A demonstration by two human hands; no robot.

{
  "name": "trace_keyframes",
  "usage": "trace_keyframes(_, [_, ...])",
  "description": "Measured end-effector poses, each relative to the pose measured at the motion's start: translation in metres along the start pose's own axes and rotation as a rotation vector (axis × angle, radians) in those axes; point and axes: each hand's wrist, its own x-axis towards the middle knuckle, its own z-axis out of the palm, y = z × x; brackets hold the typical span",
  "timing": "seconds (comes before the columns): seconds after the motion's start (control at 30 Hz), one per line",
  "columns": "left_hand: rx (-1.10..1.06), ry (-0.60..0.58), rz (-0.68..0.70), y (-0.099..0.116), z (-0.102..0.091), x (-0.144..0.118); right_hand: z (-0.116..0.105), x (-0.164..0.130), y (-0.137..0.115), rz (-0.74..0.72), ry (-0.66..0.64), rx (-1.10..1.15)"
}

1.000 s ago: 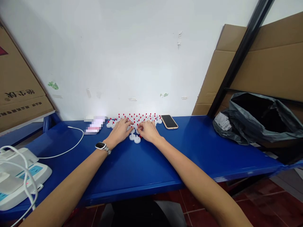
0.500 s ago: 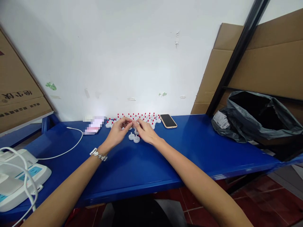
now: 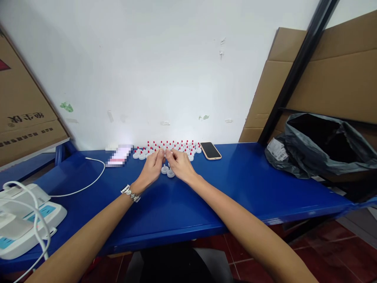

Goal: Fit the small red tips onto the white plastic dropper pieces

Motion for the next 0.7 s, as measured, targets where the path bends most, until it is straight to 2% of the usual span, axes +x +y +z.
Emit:
trace_keyframes(0.13, [-0.14,0.03,-0.137,-0.003,0.001,0.003,-0.003,0.002,0.001,0.009,0.04,-0.104])
trace_keyframes(0.23, [-0.172,0.084,-0.233,-0.008,-0.013,0.007,-0.01,0.003,0.007,0.036,0.118,-0.137])
trace_keyframes(0.3, [-0.091,0.093,-0.253,-0.012,-0.023,0.008,-0.014,0.005,0.013,0.071,0.159,-0.143])
trace_keyframes(0.4, [0.102,-0.075,-0.109,-0.018,-0.033,0.008,-0.014,0.007,0.022,0.094,0.097,-0.077])
trace_keyframes(0.5, [0.226,-0.234,0.022,-0.024,-0.039,0.008,-0.007,0.009,0.029,0.074,0.009,0.083])
trace_keyframes(0.57, [0.271,-0.281,0.032,-0.03,-0.043,0.008,-0.003,0.01,0.033,0.076,-0.032,0.192])
trace_keyframes(0.7, [0.265,-0.343,-0.049,-0.041,-0.05,0.007,-0.002,0.01,0.04,0.11,-0.048,0.284])
